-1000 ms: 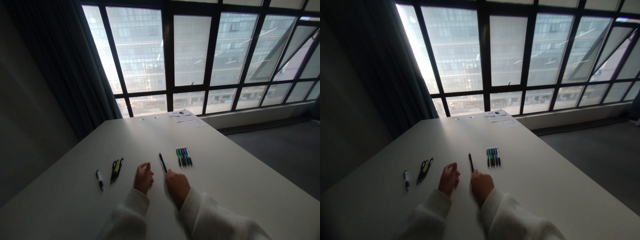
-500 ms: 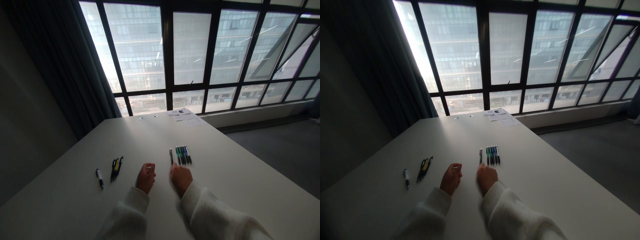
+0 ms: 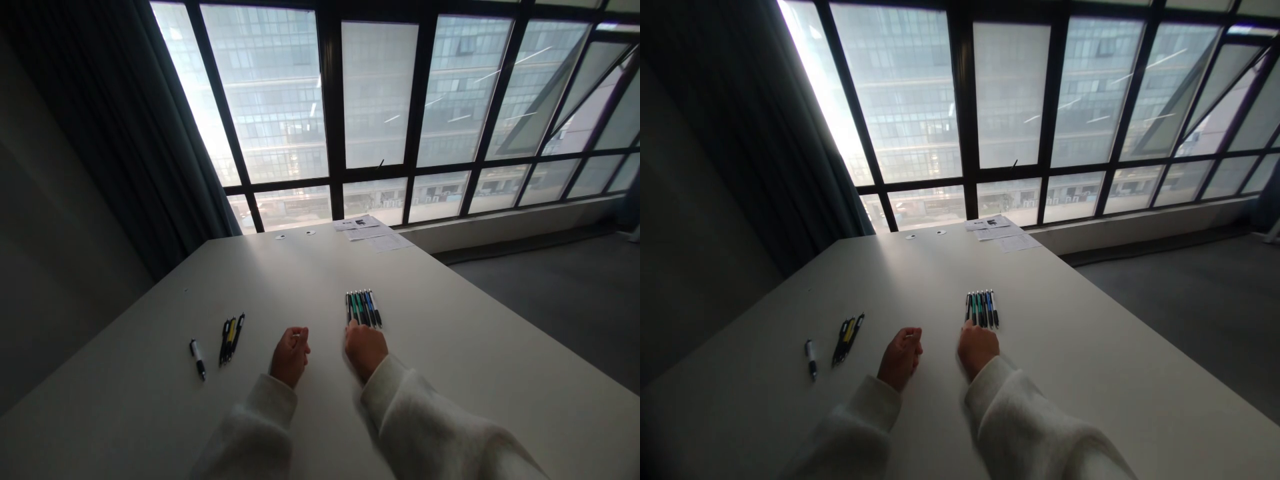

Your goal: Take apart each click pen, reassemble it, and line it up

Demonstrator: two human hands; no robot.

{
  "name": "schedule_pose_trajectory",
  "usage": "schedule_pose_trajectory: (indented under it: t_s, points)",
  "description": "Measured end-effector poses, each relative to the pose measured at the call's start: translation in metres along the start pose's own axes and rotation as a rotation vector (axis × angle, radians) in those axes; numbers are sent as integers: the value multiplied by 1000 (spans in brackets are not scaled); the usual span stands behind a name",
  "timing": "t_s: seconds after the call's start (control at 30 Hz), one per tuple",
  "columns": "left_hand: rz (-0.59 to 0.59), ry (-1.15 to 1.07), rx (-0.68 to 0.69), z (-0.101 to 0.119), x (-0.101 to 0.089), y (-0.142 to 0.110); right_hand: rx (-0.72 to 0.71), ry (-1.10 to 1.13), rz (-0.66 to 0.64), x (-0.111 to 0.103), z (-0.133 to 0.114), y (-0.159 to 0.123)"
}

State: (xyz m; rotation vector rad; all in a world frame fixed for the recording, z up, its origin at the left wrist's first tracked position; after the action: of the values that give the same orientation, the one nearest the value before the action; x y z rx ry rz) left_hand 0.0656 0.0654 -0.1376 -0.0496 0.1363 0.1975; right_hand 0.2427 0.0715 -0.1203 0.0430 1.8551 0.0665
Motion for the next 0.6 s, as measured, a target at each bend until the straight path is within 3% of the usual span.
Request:
schedule_pose_trajectory:
  t_s: [0.6]
  points:
    - [21, -6, 21, 8, 2, -7, -3, 7, 19, -2, 6, 1]
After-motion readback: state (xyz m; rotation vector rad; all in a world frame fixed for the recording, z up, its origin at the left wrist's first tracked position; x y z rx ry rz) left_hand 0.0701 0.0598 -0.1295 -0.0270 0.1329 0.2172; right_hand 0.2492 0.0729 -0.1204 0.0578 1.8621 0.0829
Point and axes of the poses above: each hand's wrist, its own y-axis towards the middle knuckle, its own x-axis out of the palm, z = x × y, the point moved 2 cm from there along y, towards the middle knuckle, and after that the axes turned 1 degree about y, right-handed, at the moved point
